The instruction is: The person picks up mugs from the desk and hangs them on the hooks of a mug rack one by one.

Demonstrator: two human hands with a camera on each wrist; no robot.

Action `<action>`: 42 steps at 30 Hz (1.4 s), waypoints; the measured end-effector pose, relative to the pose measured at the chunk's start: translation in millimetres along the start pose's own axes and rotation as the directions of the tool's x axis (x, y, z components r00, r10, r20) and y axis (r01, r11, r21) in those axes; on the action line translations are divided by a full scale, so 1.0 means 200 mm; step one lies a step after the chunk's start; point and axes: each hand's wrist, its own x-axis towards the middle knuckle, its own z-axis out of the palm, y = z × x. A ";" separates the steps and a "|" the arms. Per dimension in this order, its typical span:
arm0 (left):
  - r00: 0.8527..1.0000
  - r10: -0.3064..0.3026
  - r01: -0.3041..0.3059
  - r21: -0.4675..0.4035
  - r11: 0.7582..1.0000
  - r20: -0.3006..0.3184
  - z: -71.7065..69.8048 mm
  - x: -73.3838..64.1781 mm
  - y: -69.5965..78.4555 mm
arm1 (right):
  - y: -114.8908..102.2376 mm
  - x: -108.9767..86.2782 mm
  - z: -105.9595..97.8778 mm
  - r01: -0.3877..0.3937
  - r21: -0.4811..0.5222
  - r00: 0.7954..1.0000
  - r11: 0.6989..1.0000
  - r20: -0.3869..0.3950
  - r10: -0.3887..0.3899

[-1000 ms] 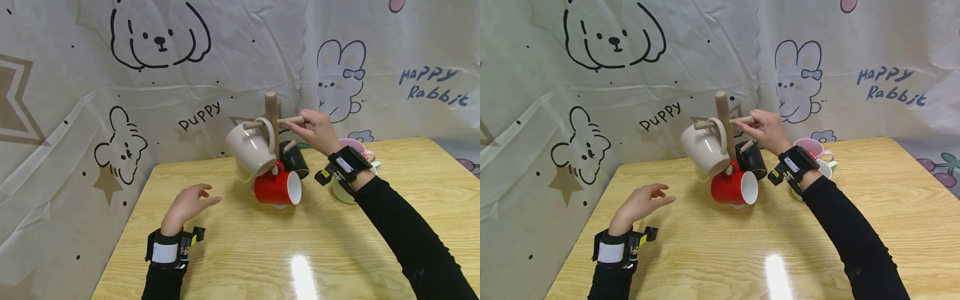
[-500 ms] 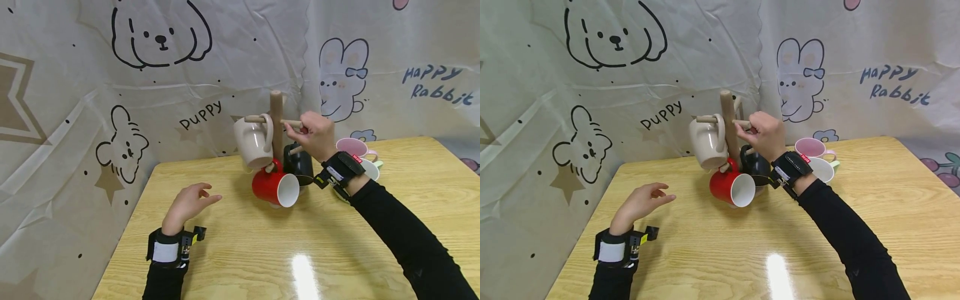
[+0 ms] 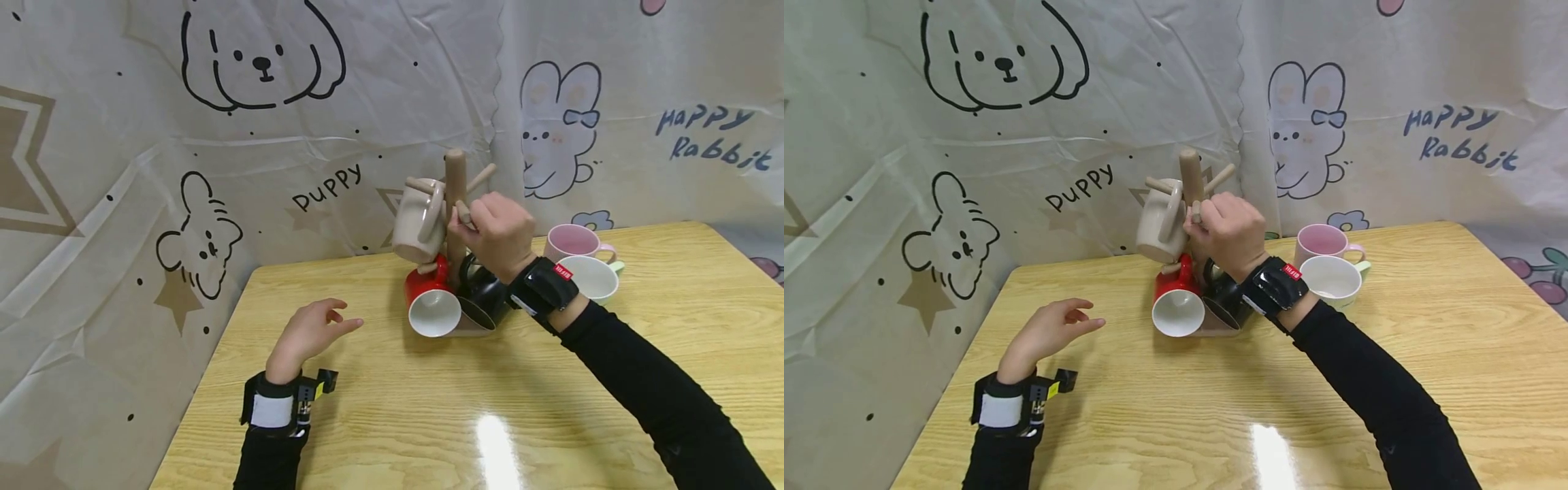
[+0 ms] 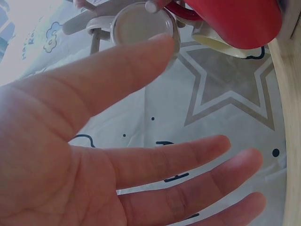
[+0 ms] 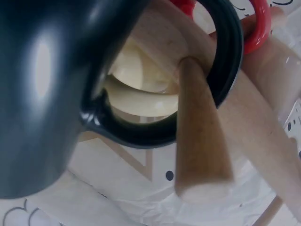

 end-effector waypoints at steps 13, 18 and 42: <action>1.000 0.007 -0.007 0.003 1.000 -0.004 0.00 -0.01 0.01 | -0.02 0.02 -0.05 0.041 -0.016 0.989 0.999 0.140 -0.039; 1.000 0.001 -0.001 0.003 1.000 0.000 -0.01 -0.01 0.01 | -0.04 0.01 -0.14 -0.034 0.013 0.975 0.999 0.219 0.031; 0.999 0.025 -0.025 0.007 1.000 -0.022 -0.04 -0.05 0.00 | 0.67 -0.69 -0.85 -0.911 0.080 0.382 0.405 0.536 0.753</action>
